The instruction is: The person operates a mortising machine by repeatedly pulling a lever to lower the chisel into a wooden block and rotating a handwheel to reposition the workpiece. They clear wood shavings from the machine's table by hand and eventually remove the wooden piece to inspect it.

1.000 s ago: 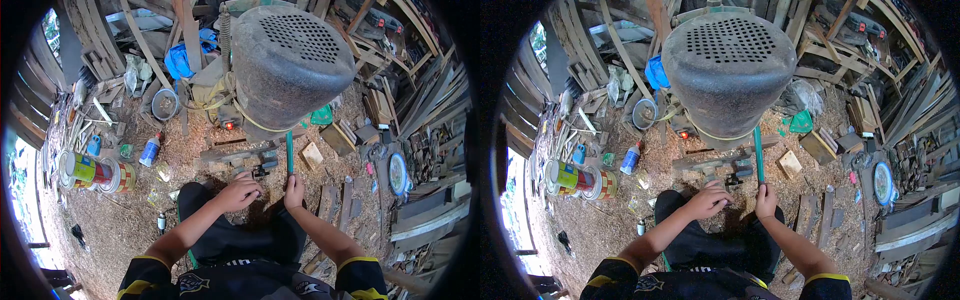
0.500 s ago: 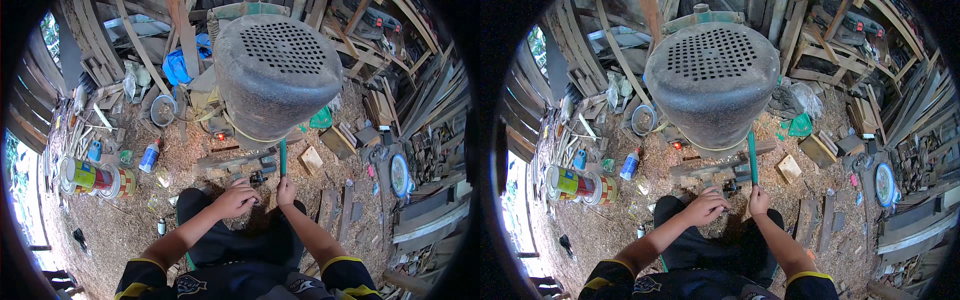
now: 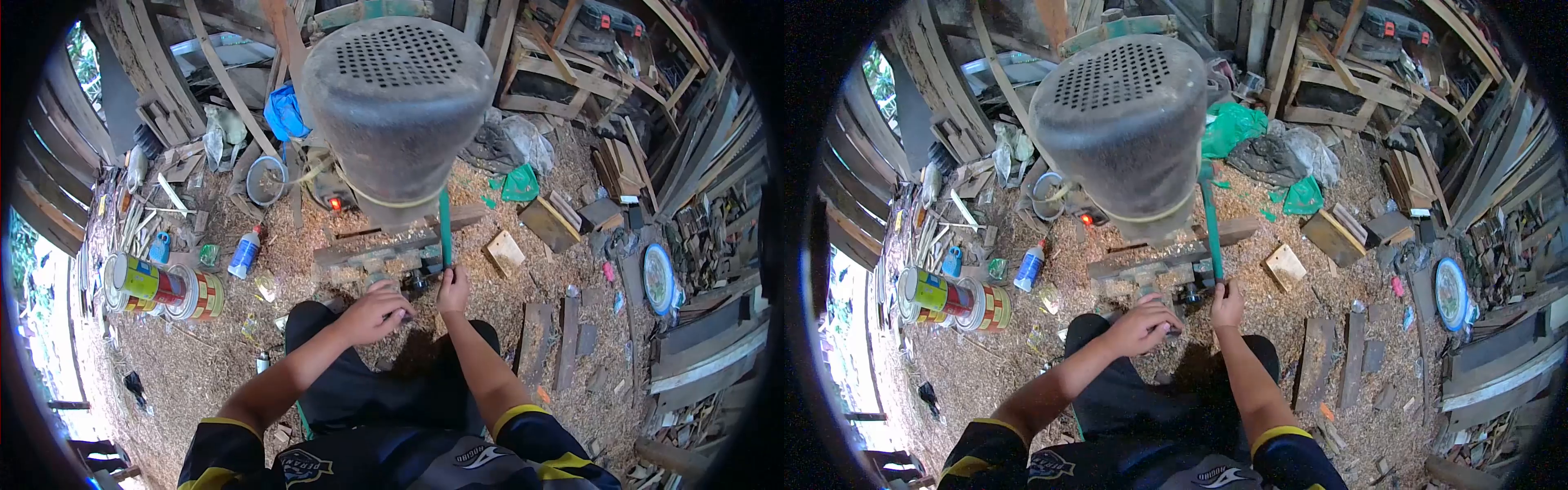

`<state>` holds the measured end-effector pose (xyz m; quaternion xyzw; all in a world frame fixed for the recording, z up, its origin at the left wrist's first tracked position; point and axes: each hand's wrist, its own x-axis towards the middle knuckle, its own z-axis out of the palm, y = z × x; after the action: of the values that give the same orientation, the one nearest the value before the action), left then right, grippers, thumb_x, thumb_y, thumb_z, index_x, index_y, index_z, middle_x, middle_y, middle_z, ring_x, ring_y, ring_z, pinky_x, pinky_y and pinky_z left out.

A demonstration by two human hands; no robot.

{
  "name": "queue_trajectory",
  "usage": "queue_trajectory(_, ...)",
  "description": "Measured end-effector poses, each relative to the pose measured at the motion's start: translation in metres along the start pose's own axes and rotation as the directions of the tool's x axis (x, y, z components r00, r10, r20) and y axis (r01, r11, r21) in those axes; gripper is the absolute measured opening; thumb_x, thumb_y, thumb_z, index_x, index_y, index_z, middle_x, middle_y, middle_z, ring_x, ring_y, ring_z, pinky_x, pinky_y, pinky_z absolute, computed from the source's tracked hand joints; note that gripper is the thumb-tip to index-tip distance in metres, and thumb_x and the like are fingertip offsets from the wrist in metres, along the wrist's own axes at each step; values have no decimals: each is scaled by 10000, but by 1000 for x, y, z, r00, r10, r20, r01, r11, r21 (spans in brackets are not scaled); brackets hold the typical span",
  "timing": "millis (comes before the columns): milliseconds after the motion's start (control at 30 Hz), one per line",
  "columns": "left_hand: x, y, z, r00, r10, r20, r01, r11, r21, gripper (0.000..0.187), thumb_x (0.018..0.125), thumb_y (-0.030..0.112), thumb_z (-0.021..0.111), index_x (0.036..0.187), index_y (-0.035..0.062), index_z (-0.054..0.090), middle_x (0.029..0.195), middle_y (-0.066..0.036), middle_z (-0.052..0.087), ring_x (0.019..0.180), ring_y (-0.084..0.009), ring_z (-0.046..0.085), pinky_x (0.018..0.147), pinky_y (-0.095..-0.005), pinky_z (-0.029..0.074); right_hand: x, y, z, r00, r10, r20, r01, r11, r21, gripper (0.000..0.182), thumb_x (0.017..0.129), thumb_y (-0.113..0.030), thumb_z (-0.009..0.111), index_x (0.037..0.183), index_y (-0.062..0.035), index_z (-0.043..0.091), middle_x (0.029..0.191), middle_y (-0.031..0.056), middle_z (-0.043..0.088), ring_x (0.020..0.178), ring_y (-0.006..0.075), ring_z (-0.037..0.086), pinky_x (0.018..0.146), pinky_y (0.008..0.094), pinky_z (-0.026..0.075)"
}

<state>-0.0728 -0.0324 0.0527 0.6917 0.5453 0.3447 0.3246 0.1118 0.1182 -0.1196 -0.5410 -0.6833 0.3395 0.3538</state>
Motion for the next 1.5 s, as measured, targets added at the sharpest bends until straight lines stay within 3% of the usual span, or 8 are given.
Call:
queue_trajectory(300, -6, 4, 7, 989, 79, -124, -71, 995, 75, 185, 1014, 118, 535, 969, 19, 685, 980, -139, 684, 1051, -353, 621, 982, -458, 477, -1, -3, 3, 997, -46, -55, 51, 995, 87, 495, 1046, -484, 526, 1012, -24, 708, 728, 267, 657, 710, 481, 661, 648, 550, 496)
queue_trajectory(667, -19, 12, 27, 889, 172, -424, -30, 947, 320, 159, 973, 113, 588, 1056, 15, 682, 1210, -168, 644, 1200, -385, 569, 1076, -471, 438, -35, -70, -91, 992, 73, 104, -73, 997, -9, 694, 1021, -622, 508, 1111, 20, 754, 858, 308, 709, 857, 482, 703, 792, 527, 542)
queue_trajectory(800, -29, -13, 48, 746, 132, -653, 117, 939, 324, 244, 1007, 166, 552, 1165, 14, 657, 1287, -189, 606, 1245, -398, 531, 1098, -471, 416, -35, -126, -170, 945, -50, 324, 75, 995, -66, 643, 1004, -565, 592, 1137, 60, 658, 949, 287, 726, 882, 477, 710, 789, 504, 538)
queue_trajectory(867, -35, -48, 71, 444, -20, -896, 192, 979, 73, 344, 1066, 252, 455, 1165, -15, 648, 1271, -213, 604, 1211, -396, 548, 1086, -460, 422, -48, -219, -244, 891, -10, 454, 46, 997, -68, 595, 1019, -479, 612, 1275, 58, 597, 1054, 288, 729, 980, 455, 713, 845, 490, 541)
queue_trajectory(933, -48, -39, 95, 320, -248, -914, 133, 967, -215, 463, 1096, 340, 374, 1194, -31, 633, 1246, -239, 597, 1164, -408, 560, 1070, -474, 427, -33, -260, -268, 912, -85, 400, 108, 993, -35, 596, 1032, -437, 600, 1370, 52, 561, 1194, 305, 704, 1143, 438, 683, 962, 472, 530)
queue_trajectory(1000, -61, -72, 127, 24, -779, -626, 154, 622, -768, 435, 1075, 325, 448, 1213, -47, 625, 1303, -273, 582, 1190, -454, 557, 1073, -510, 420, -16, -289, -279, 912, -306, 275, 339, 937, -81, 630, 1035, -447, 585, 1431, 41, 544, 1318, 315, 656, 1274, 426, 629, 1072, 459, 492)
queue_trajectory(1233, -111, -128, 203, 437, -346, -830, 700, 711, 72, 512, 944, 265, 650, 1293, -93, 538, 1337, -313, 587, 1258, -504, 533, 1076, -547, 440, -3, -354, -302, 826, -311, 471, 343, 939, 18, 640, 1036, -524, 593, 1429, -19, 598, 1352, 110, 681, 1269, 222, 601, 1067, 354, 464)
queue_trajectory(1500, -122, -98, 178, 517, -622, -588, 824, 547, 147, 405, 993, 312, 606, 1178, -47, 603, 1170, -273, 661, 1107, -452, 635, 1001, -516, 498, -4, -355, -297, 875, -270, 402, 315, 948, -47, 757, 932, -655, 644, 1365, -34, 668, 1332, 173, 693, 1246, 292, 643, 1062, 413, 483)
